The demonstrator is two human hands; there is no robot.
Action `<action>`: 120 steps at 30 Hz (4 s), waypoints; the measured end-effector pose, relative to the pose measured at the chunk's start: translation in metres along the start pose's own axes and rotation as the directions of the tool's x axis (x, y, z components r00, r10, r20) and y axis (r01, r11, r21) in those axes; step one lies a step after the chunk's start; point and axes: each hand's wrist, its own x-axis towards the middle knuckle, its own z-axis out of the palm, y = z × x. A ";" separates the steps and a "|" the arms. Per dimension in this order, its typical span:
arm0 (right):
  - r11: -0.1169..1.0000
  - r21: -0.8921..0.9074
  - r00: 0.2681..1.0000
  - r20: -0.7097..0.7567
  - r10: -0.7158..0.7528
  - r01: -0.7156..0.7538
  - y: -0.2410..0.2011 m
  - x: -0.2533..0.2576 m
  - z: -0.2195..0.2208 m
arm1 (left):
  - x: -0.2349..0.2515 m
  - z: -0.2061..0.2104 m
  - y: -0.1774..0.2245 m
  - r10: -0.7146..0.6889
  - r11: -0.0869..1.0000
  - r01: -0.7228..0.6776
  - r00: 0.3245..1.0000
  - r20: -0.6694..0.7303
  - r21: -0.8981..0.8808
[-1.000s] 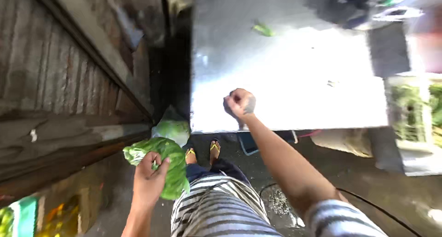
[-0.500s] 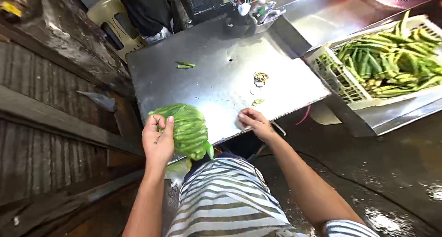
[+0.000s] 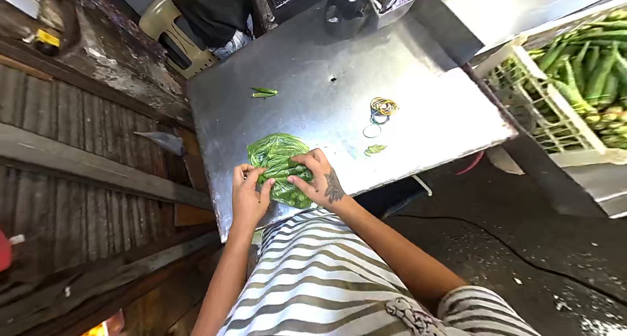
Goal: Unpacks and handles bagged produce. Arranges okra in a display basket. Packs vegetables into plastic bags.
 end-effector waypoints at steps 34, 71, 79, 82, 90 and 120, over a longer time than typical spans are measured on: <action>0.996 -0.060 0.988 0.130 0.080 -0.073 -0.015 0.103 -0.019 | 0.079 -0.002 0.035 0.046 0.998 -0.041 0.987 0.151 -0.039; 0.899 -0.349 0.822 0.406 0.399 -0.264 0.065 0.155 -0.043 | -0.018 0.029 -0.010 -0.547 0.337 0.743 0.654 0.522 -0.578; 0.922 0.016 0.846 0.403 0.348 -0.387 0.060 0.097 -0.086 | -0.033 0.010 -0.039 -0.465 0.800 0.425 0.885 0.010 -0.424; 0.875 0.091 0.858 0.267 0.439 -0.476 0.063 0.064 -0.082 | -0.026 0.000 -0.077 -0.406 0.906 0.395 0.912 -0.054 -0.151; 0.838 0.144 0.810 0.385 0.443 -0.527 0.006 0.008 -0.043 | 0.004 0.026 -0.086 -0.350 0.923 0.368 0.924 0.152 -0.112; 0.952 -0.225 0.970 0.172 -0.172 0.209 -0.025 0.026 -0.023 | 0.060 -0.002 -0.032 0.496 0.850 -0.490 0.868 -0.017 -0.194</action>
